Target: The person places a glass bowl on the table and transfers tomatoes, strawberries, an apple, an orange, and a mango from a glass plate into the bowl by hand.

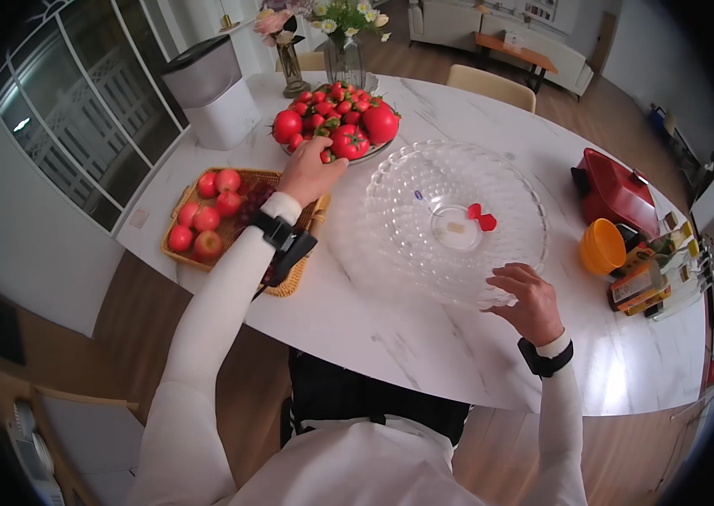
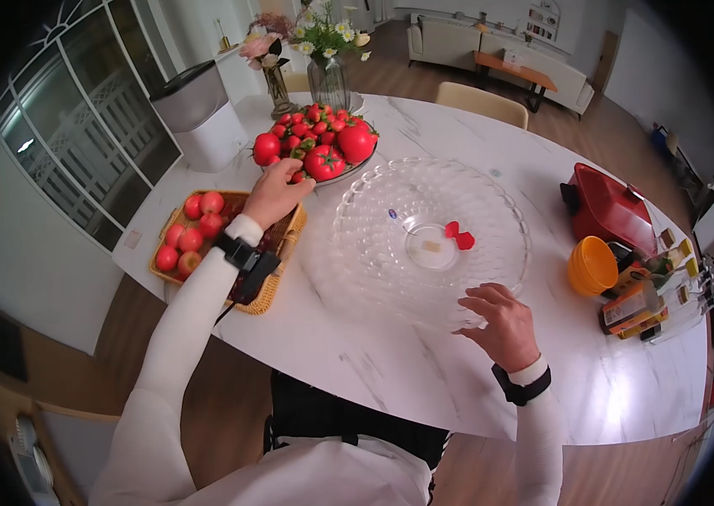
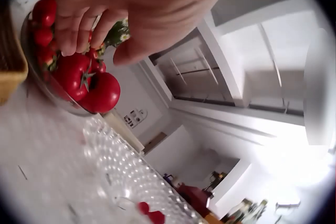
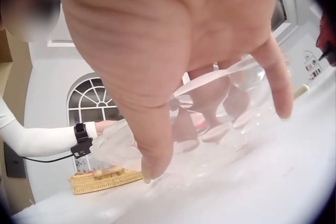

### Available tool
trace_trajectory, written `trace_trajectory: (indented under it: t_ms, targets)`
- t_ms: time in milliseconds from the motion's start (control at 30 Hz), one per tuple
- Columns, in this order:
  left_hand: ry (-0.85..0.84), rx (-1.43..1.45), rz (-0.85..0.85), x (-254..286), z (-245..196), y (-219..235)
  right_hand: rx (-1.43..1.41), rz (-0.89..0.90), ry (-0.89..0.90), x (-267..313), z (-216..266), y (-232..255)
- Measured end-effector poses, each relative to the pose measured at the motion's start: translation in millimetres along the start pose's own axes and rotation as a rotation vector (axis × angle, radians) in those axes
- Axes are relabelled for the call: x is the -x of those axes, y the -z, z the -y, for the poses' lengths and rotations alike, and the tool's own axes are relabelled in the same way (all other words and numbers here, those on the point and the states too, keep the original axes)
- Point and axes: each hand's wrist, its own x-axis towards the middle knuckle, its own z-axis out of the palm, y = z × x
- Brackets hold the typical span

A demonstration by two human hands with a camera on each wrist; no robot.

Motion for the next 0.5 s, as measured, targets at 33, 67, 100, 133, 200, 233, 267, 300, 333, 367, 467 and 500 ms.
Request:
trace_trajectory:
  t_ms: [33, 67, 100, 133, 200, 233, 267, 300, 333, 367, 467, 500]
  targets:
    - [0.122, -0.009, 0.004, -7.2, -2.0, -6.2, 0.002, 0.026, 0.001, -4.2, -3.7, 1.3]
    - [0.116, -0.006, 0.003, -9.1, 2.6, -12.7, 0.006, 0.021, -0.001, -6.1, -14.2, -0.6]
    - [0.282, 0.286, 0.138, -9.9, 10.8, -20.7, 0.035, -0.017, 0.023, -7.9, -31.7, -3.7]
    - [0.445, 0.579, 0.274, -11.4, 18.7, -30.4, 0.066, -0.056, 0.048, -11.1, -48.0, -5.0]
    - [0.704, 1.055, 0.205, 8.1, 39.1, -66.7, 0.068, -0.117, 0.014, -15.1, -71.2, -6.3]
    - [0.703, 1.022, 0.161, 18.6, 30.8, -73.5, -0.002, -0.163, -0.043, -15.1, -83.3, -8.3]
    - [0.706, 0.989, 0.115, 27.1, 25.9, -79.4, -0.072, -0.204, -0.099, -18.0, -87.7, -9.2]
    - [0.613, 0.935, 0.145, 30.4, 40.2, -90.4, -0.086, -0.229, -0.108, -18.8, -89.7, -8.2]
    - [0.626, 0.938, 0.146, 35.3, 48.1, -99.4, -0.087, -0.216, -0.11, -19.0, -92.0, -8.0]
    - [0.546, 0.8, 0.028, 39.4, 44.8, -102.2, -0.101, -0.229, -0.118, -19.0, -95.5, -8.0]
    - [0.483, 0.578, -0.104, 49.4, 30.2, -98.3, -0.111, -0.257, -0.127, -19.4, -101.2, -8.1]
    - [0.52, 0.611, -0.095, 50.7, 26.5, -94.1, -0.102, -0.272, -0.131, -17.4, -101.4, -8.7]
